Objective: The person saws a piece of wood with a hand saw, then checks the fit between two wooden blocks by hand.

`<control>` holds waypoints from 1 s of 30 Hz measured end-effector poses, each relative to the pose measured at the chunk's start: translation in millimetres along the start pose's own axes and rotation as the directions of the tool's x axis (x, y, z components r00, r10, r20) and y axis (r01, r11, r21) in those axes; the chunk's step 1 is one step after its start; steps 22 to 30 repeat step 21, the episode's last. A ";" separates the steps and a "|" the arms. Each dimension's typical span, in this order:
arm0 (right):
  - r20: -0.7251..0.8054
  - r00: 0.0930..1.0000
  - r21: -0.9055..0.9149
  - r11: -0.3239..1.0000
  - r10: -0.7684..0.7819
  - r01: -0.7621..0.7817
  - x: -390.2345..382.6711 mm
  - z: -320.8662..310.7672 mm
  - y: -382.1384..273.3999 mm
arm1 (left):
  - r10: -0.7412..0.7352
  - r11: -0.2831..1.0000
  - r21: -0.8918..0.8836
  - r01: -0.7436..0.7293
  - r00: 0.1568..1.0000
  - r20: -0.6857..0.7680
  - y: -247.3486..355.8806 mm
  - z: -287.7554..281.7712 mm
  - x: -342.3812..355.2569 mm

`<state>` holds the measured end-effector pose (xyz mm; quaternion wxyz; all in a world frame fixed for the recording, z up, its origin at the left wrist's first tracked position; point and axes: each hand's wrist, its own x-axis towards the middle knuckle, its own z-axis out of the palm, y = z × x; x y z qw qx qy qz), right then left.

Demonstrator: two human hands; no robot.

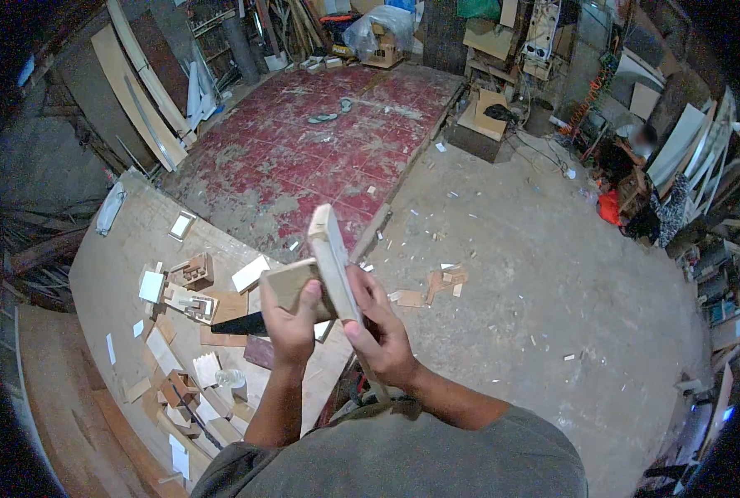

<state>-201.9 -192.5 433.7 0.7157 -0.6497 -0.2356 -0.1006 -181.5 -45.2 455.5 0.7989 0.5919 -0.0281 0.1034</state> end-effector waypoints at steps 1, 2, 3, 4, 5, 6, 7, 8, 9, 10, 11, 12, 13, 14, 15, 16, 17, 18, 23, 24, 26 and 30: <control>-0.009 1.000 0.002 1.000 -0.003 0.003 -0.4 -7.3 3.4 | 0.000 1.000 0.004 0.000 1.000 0.009 -5.7 5.2 -5.7; -0.081 0.997 -0.037 0.999 -0.009 0.006 3.6 -18.9 12.4 | -0.003 0.992 0.128 -0.006 0.997 0.071 -14.1 12.4 -16.5; -0.156 0.988 -0.076 0.997 -0.014 0.002 9.4 -30.0 18.5 | -0.018 0.968 0.249 -0.017 0.991 0.135 -23.4 19.1 -28.1; -0.250 0.968 -0.088 0.996 0.011 -0.034 26.4 -42.8 15.8 | -0.026 0.970 0.242 -0.016 0.985 0.171 -30.1 28.8 -39.4; -0.266 0.964 -0.096 0.995 0.011 -0.038 34.8 -60.1 11.5 | -0.034 0.971 0.239 -0.012 0.982 0.187 -39.3 36.9 -47.9; -0.342 0.931 0.075 0.991 0.126 -0.107 42.9 -74.3 7.2 | -0.088 0.980 0.192 0.052 0.978 0.187 -46.8 43.2 -53.9; -0.394 0.885 0.250 0.955 0.249 -0.157 42.8 -85.4 2.6 | -0.144 0.982 0.147 0.117 0.972 0.188 -54.8 49.9 -57.9; -0.402 0.881 0.249 0.956 0.250 -0.157 34.5 -98.9 -3.5 | -0.107 0.992 0.073 0.099 0.988 0.108 -63.6 57.7 -56.8; -0.433 0.858 0.326 0.936 0.275 -0.136 17.6 -114.6 -7.9 | -0.123 0.991 0.074 0.115 0.986 0.111 -63.0 58.8 -54.6; -0.453 0.838 0.405 0.908 0.303 -0.109 0.7 -129.6 -14.2 | -0.271 0.933 -0.197 0.302 0.948 0.169 -55.2 56.3 -48.0; -0.450 0.835 0.411 0.904 0.315 -0.119 -21.3 -140.6 -20.1 | -0.387 0.769 -0.440 0.464 0.886 0.258 -48.2 55.7 -46.9; -0.445 0.830 0.440 0.889 0.338 -0.126 -42.5 -151.0 -23.4 | -0.384 0.758 -0.429 0.492 0.867 0.316 -44.1 60.5 -49.9; -0.440 0.822 0.470 0.873 0.362 -0.133 -59.7 -158.7 -24.8 | -0.386 0.760 -0.432 0.486 0.871 0.303 -48.3 64.5 -53.9; -0.427 0.825 0.477 0.867 0.370 -0.142 -69.3 -165.0 -25.1 | -0.373 0.641 -0.518 0.567 0.819 0.435 -52.2 67.6 -58.3; -0.433 0.818 0.462 0.872 0.378 -0.159 -84.1 -166.4 -27.8 | -0.343 0.501 -0.569 0.652 0.753 0.561 -53.2 68.6 -67.3; -0.439 0.812 0.447 0.877 0.385 -0.175 -98.2 -165.8 -29.7 | -0.349 0.471 -0.572 0.671 0.738 0.578 -50.1 75.4 -73.4; -0.433 0.808 0.458 0.870 0.399 -0.184 -112.5 -163.1 -26.6 | -0.362 0.473 -0.572 0.670 0.740 0.568 -51.1 75.8 -83.4; -0.459 0.777 0.455 0.865 0.432 -0.212 -122.8 -163.1 -21.6 | -0.377 0.436 -0.594 0.676 0.737 0.561 -51.5 80.4 -87.3; -0.407 0.775 0.488 0.832 0.483 -0.262 -143.1 -155.8 -17.3 | -0.405 0.473 -0.589 0.655 0.755 0.516 -58.4 84.2 -98.5; -0.407 0.775 0.488 0.832 0.483 -0.262 -143.1 -155.8 -17.3 | -0.405 0.473 -0.589 0.655 0.755 0.516 -58.4 84.2 -98.5; -0.407 0.775 0.488 0.832 0.483 -0.262 -143.1 -155.8 -17.3 | -0.405 0.473 -0.589 0.655 0.755 0.516 -58.4 84.2 -98.5; -0.407 0.775 0.488 0.832 0.483 -0.262 -143.1 -155.8 -17.3 | -0.405 0.473 -0.589 0.655 0.755 0.516 -58.4 84.2 -98.5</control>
